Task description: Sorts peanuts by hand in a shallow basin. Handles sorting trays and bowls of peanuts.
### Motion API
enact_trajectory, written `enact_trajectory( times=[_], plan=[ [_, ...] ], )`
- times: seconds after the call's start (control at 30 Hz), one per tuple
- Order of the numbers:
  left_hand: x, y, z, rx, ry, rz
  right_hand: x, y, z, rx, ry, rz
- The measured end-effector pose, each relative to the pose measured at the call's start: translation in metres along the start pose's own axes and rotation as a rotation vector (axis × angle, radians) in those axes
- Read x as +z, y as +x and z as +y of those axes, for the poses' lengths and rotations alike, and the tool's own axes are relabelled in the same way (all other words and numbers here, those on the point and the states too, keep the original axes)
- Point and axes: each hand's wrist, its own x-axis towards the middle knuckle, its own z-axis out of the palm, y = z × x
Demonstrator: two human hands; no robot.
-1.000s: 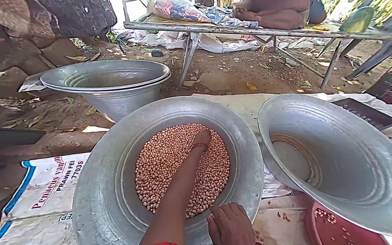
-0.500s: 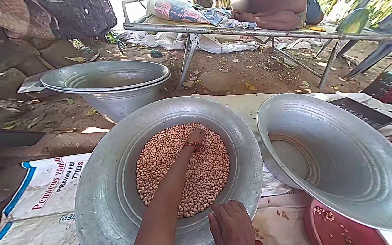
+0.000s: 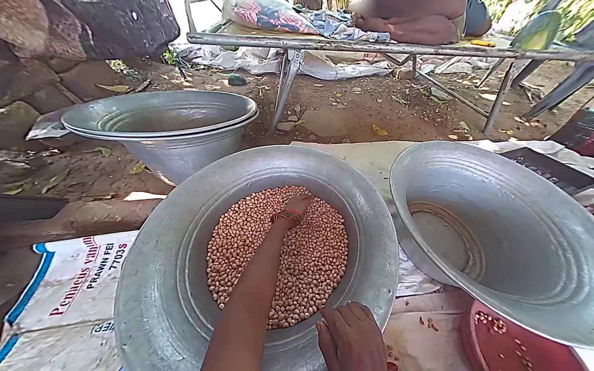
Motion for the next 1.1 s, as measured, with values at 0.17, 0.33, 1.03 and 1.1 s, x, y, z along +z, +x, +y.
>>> enact_trajectory(
  times=[0.17,0.33,1.03,1.1],
  plan=[
    [0.028,0.006,0.0,-0.014,0.469,-0.051,0.001,0.0,0.001,-0.001,-0.007,0.016],
    [0.042,-0.032,0.028,0.125,0.49,-0.435,0.002,0.0,0.001,-0.005,-0.008,0.016],
    [0.057,-0.101,-0.012,0.281,0.71,-0.535,0.011,-0.002,0.004,-0.029,-0.035,0.119],
    [0.049,-0.079,-0.018,0.149,0.705,-0.306,0.011,-0.003,0.003,-0.026,-0.033,0.122]
  ],
)
